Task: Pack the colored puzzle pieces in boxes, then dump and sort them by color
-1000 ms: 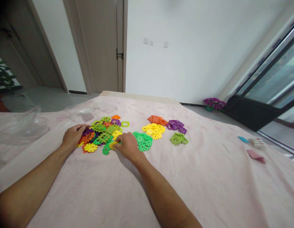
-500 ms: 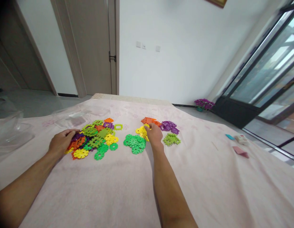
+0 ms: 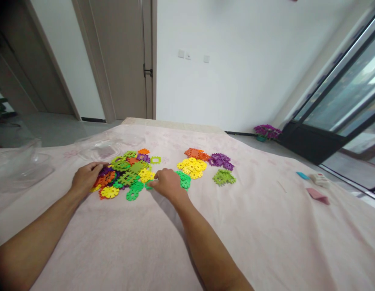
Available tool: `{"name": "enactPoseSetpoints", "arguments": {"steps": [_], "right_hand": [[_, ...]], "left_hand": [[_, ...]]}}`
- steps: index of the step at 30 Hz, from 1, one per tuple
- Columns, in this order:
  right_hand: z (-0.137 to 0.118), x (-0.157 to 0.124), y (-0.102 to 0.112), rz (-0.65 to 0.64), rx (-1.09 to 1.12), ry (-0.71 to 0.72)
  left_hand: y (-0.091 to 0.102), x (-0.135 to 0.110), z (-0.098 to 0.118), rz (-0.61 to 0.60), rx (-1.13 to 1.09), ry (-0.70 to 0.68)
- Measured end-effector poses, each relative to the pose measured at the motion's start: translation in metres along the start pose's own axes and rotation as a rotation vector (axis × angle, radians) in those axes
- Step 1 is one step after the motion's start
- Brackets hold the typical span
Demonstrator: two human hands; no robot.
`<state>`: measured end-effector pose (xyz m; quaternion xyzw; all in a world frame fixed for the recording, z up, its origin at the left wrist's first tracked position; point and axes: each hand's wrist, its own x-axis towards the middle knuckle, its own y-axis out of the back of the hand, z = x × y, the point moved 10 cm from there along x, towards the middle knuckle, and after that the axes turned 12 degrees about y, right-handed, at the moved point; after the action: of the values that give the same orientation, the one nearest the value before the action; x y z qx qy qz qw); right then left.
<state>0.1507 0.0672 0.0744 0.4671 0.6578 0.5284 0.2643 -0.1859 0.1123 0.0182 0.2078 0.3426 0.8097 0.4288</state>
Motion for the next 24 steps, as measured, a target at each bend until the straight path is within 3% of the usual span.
{"name": "enactPoseSetpoints", "arguments": {"steps": [7,13,18,21,24], "right_hand": [[-0.008,0.000,-0.016,0.016,-0.123,-0.028],[0.004,0.002,-0.022,0.012,0.081,-0.110],[0.027,0.002,0.014,0.057,0.103,-0.136],[0.046,-0.006,0.045,0.061,-0.026,-0.196],[0.046,-0.009,0.068,0.101,-0.189,-0.148]], "left_hand": [[0.001,0.000,-0.004,-0.012,-0.031,0.070],[0.000,0.001,-0.006,-0.015,-0.043,0.063],[0.000,0.000,-0.005,-0.010,-0.045,0.060],[0.002,-0.001,-0.002,-0.004,-0.043,0.060],[0.003,-0.003,0.000,0.000,-0.034,0.061]]}}
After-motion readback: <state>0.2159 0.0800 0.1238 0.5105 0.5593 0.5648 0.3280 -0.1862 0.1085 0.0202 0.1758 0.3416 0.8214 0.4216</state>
